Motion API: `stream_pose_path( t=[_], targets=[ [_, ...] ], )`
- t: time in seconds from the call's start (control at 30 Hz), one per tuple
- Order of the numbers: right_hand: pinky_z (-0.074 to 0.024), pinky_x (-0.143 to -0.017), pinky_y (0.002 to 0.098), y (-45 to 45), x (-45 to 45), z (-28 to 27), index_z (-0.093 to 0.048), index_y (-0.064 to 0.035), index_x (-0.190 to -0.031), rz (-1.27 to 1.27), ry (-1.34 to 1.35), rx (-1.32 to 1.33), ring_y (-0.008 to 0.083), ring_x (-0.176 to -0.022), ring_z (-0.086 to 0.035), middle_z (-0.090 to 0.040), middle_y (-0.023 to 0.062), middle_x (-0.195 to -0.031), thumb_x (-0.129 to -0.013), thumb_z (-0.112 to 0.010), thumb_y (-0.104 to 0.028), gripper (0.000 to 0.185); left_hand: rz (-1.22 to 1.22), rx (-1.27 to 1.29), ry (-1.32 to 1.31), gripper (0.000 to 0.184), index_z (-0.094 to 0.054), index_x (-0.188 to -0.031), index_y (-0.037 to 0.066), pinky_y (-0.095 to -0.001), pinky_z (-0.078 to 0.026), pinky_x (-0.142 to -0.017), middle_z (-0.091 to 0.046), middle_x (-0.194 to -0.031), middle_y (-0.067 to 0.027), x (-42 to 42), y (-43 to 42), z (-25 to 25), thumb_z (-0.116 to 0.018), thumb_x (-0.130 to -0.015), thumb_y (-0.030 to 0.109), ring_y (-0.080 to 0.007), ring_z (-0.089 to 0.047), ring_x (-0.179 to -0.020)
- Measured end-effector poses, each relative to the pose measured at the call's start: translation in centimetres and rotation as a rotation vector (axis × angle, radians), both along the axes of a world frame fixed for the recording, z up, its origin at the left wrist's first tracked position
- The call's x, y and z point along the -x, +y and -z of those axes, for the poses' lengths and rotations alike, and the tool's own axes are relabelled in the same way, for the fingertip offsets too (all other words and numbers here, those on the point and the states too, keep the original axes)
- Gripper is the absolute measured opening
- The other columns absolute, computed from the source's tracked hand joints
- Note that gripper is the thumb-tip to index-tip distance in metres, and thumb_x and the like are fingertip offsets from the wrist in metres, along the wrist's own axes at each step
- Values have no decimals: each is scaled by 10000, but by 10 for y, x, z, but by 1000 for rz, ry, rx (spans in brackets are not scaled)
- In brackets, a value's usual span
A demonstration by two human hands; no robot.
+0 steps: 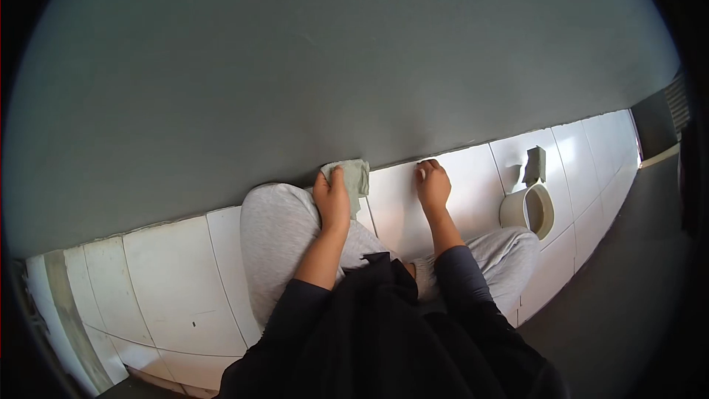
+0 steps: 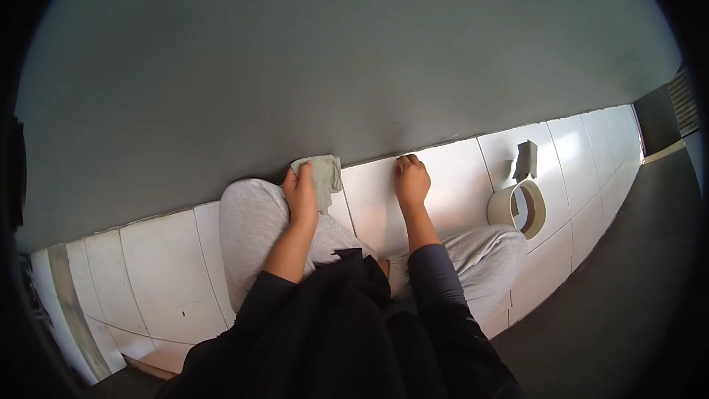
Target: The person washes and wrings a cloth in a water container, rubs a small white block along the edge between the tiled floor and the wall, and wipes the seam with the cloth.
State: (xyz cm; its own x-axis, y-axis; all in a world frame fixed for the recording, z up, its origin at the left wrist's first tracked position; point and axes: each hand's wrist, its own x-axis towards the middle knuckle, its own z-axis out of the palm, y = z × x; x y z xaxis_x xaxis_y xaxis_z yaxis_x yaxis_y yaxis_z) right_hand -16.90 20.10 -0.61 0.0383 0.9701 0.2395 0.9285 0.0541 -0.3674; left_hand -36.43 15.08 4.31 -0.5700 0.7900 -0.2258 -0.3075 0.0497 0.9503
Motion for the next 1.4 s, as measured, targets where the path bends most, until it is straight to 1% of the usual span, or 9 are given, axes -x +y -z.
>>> stream_pose_path(
  t=[0.13,0.27,0.33,0.4,0.6,0.8,1.07,1.2,1.4],
  targets=[
    [-493,-654,365,9,-18,2,-655,-81,-821,286,109,40,272,-779,-609,-629,53,-925,-763,-613,-96,73,-55,-13,14,200,-601,-926,6,-244,-420,-740,-602,-881,-15,-4,0,-10,-513,-863,174,-83,-521,-807],
    [-497,-618,321,-6,24,12,-643,-52,-837,-205,227,-37,227,-631,-603,-626,54,-915,-767,-632,-92,81,-69,1,11,205,-600,-931,1,-243,-415,-749,-601,-881,-16,-4,-1,-10,-514,-862,174,-86,-520,-815],
    [-501,-683,361,-22,51,4,-633,-70,-792,-415,236,4,266,-793,-602,-612,57,-865,-733,-637,-87,61,-58,-28,2,208,-600,-934,-2,-243,-413,-749,-600,-878,-17,-4,-2,-12,-513,-862,173,-90,-518,-813],
    [-500,-679,361,-21,52,-3,-636,-79,-803,-475,145,-62,255,-794,-599,-616,56,-874,-732,-635,-87,71,-67,-29,-2,209,-601,-934,-2,-242,-412,-746,-600,-877,-17,-3,-2,-13,-514,-861,173,-90,-517,-811],
    [-487,-684,379,6,-6,2,-646,-59,-809,45,67,-50,267,-799,-585,-631,55,-928,-710,-633,-60,100,-85,-32,-3,210,-598,-921,-10,-256,-425,-736,-610,-866,-36,-3,1,-9,-513,-857,172,-102,-529,-797],
    [-474,-688,364,-22,60,10,-648,-67,-789,-505,175,-129,249,-747,-582,-620,50,-845,-714,-636,-87,78,-98,-47,11,219,-593,-919,-19,-272,-439,-731,-622,-863,-55,-5,1,-12,-513,-854,175,-115,-543,-785],
    [-490,-669,373,-10,35,0,-663,-62,-783,-164,100,-98,278,-752,-597,-640,69,-862,-697,-644,-65,87,-112,-62,-45,184,-592,-930,11,-239,-415,-754,-599,-882,-25,-5,1,-11,-515,-862,163,-93,-521,-805],
    [-493,-670,360,-39,56,0,-652,-75,-770,-472,164,0,266,-745,-593,-631,53,-842,-694,-648,-81,76,-115,-51,23,207,-590,-897,-19,-267,-440,-716,-622,-848,-52,-4,2,-3,-510,-859,168,-113,-546,-766],
    [-483,-651,363,-25,67,-2,-658,-89,-752,-450,119,-24,236,-740,-590,-628,25,-816,-678,-650,-106,77,-100,-53,4,196,-592,-897,-9,-254,-433,-716,-611,-846,-37,-5,2,-12,-507,-860,164,-101,-534,-766]
  ],
)
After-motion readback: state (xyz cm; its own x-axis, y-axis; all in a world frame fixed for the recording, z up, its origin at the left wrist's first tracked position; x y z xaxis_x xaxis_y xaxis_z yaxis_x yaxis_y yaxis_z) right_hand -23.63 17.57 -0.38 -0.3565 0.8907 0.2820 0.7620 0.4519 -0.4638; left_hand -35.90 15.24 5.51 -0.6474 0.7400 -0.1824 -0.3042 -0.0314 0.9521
